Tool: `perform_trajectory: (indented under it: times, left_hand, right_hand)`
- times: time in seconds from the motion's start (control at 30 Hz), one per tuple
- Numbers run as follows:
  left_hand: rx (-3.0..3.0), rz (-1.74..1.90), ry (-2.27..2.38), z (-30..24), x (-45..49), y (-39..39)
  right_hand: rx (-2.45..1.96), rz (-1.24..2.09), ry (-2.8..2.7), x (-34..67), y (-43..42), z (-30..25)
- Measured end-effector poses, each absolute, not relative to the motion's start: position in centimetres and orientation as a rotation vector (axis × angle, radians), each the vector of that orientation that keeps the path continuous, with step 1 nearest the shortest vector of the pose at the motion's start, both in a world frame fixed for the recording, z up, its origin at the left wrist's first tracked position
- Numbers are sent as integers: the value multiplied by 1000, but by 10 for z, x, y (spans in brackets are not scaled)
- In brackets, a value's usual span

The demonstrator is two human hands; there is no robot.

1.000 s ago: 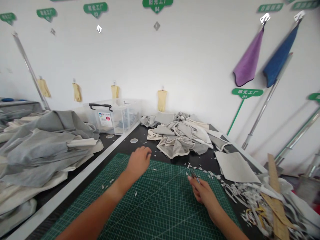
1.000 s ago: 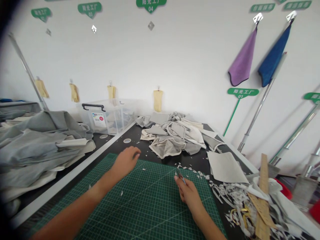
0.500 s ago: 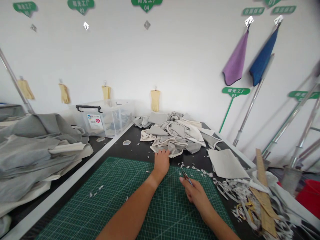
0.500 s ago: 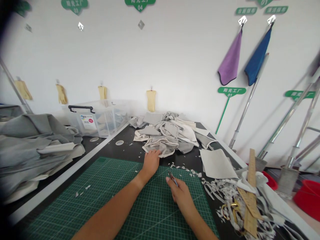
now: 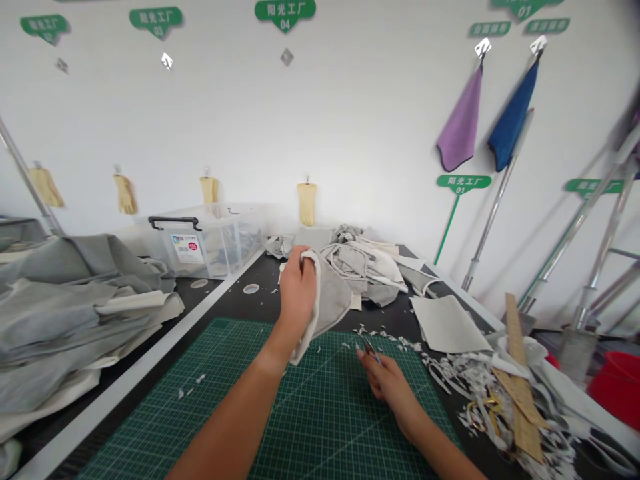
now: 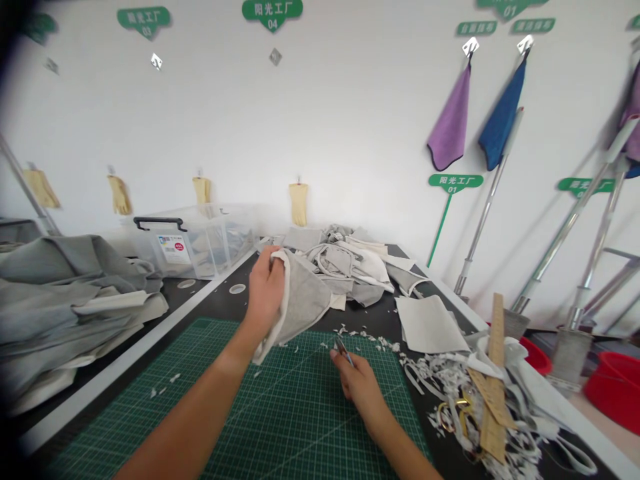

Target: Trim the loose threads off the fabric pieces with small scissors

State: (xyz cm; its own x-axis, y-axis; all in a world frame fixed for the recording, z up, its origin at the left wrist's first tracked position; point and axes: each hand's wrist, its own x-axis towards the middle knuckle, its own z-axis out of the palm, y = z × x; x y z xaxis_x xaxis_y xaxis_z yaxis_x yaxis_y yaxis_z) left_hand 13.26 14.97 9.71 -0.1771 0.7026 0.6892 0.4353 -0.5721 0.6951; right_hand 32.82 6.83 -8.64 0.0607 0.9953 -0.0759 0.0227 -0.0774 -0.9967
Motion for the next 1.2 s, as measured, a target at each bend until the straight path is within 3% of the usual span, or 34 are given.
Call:
perform_trajectory:
  times: [0.2,0.47,0.63,0.8,1.2]
  left_hand:
    - [2072,1556,1331,133,90,94]
    - [2284,917,1377,113,87,63]
    - [2305,823,1158,109,104,45]
    - [2237,791,1019,113,103,36]
    - [2220,669,882,127,90,28]
  right_hand:
    - [-1234,1297,-1105,329,62,-67]
    - [-1058,1387,-1104,299,24,4]
    - [-1149,1255,-1288,287,2,30]
    - [-1324,913,-1396,295,6,32]
    - [-1391,611,-1750,308,-8,56]
